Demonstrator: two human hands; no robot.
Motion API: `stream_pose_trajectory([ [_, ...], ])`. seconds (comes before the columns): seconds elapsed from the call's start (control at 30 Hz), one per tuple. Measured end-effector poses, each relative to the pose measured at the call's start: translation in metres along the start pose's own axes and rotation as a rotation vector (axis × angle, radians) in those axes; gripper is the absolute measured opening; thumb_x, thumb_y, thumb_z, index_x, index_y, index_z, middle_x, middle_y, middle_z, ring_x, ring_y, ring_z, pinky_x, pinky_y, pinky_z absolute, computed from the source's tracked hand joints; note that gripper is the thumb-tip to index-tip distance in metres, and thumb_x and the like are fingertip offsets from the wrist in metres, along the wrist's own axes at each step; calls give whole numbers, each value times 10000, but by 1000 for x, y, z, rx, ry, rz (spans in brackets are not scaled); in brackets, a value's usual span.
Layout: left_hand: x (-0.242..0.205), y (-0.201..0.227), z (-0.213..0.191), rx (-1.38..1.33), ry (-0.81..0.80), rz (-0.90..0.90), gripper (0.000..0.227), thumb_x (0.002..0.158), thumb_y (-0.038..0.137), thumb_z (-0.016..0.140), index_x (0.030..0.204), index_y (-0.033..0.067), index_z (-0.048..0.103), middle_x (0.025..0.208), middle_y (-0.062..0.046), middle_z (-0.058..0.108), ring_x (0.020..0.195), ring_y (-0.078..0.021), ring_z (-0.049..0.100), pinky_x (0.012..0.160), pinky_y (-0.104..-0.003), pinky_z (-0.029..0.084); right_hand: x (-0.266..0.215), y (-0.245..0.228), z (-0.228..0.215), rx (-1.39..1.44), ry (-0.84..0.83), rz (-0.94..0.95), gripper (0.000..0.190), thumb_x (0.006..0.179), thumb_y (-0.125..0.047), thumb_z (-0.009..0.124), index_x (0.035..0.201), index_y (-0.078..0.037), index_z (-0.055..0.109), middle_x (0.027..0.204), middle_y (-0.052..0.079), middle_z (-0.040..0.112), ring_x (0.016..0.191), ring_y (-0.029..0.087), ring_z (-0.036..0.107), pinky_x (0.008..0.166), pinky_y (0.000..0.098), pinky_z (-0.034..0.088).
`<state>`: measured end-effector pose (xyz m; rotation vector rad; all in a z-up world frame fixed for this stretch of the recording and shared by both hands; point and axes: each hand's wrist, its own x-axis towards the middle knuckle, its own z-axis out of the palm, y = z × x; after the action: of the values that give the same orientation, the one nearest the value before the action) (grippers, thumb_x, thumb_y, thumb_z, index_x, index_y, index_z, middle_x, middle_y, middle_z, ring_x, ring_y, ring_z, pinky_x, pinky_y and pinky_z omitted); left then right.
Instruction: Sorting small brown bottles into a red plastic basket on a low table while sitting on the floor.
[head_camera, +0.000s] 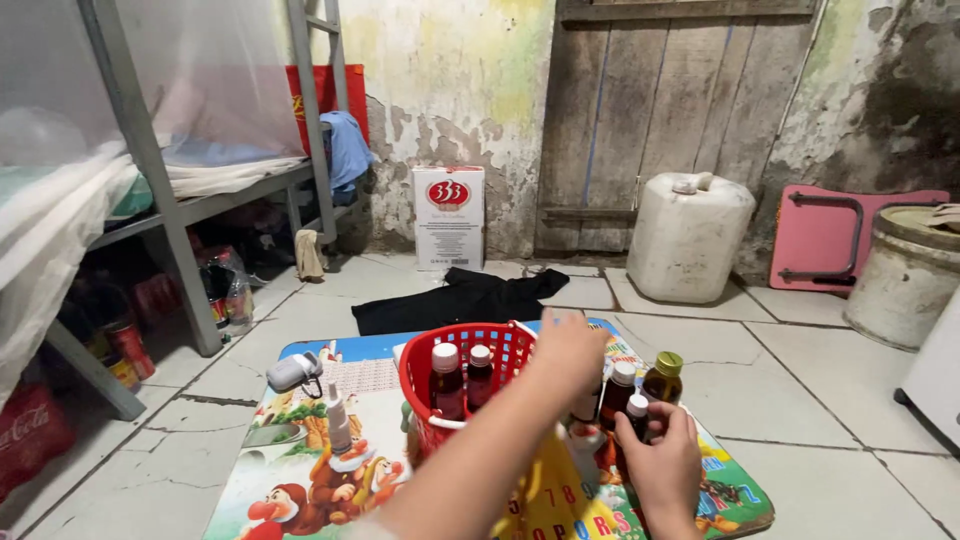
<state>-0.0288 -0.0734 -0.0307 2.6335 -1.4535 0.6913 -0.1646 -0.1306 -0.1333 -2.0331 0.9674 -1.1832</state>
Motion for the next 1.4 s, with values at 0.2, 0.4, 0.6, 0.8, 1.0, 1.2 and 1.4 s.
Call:
stream_pose_trajectory([
  [0.2,11,23,6,-118,-159,-41,191,808,141,605,980,95,674,986,-159,664,994,-347,543,960,-723,202,5,-2,-4,30,-22,45,391,709,-275,747,996,-52,601,836,56,574,654,165,542,591,297,470],
  [0.4,-3,-5,-44,-200,35,-162,297,697,209,623,940,38,633,910,-199,633,894,-360,506,830,-608,303,5,5,-2,130,6,21,366,683,-219,772,945,-23,608,793,65,569,629,159,530,575,281,471],
  [0.6,-56,-81,-123,-362,176,-349,303,807,299,514,936,55,639,876,-142,614,875,-280,524,832,-486,374,4,8,6,173,33,-38,316,669,-161,783,904,-30,616,796,49,540,621,138,504,567,261,461],
  [0.8,-95,-111,-71,-305,95,-321,273,801,317,580,881,79,688,876,-103,608,830,-241,513,800,-410,388,0,-2,0,79,-47,-36,347,672,-187,773,930,-52,585,866,55,554,671,154,552,599,283,483],
  [1.0,-100,-115,-27,-330,44,-220,230,764,345,697,778,123,639,857,-37,606,878,-236,482,897,-449,314,1,-1,2,102,-69,-7,381,656,-176,777,959,-35,593,799,76,634,684,169,598,623,293,502],
  [1.2,-97,-113,-21,-318,-65,-240,186,710,297,741,825,152,721,965,-58,610,970,-257,448,941,-452,296,0,-1,0,310,-73,-107,486,701,-98,686,1144,-15,504,846,110,580,666,186,534,580,304,469],
  [1.4,-97,-117,-13,-366,-38,-236,193,701,271,742,856,156,733,970,-55,596,973,-264,438,965,-457,285,17,-104,-18,733,-223,-287,449,877,-75,425,1314,-29,329,906,127,519,730,193,568,578,289,415],
])
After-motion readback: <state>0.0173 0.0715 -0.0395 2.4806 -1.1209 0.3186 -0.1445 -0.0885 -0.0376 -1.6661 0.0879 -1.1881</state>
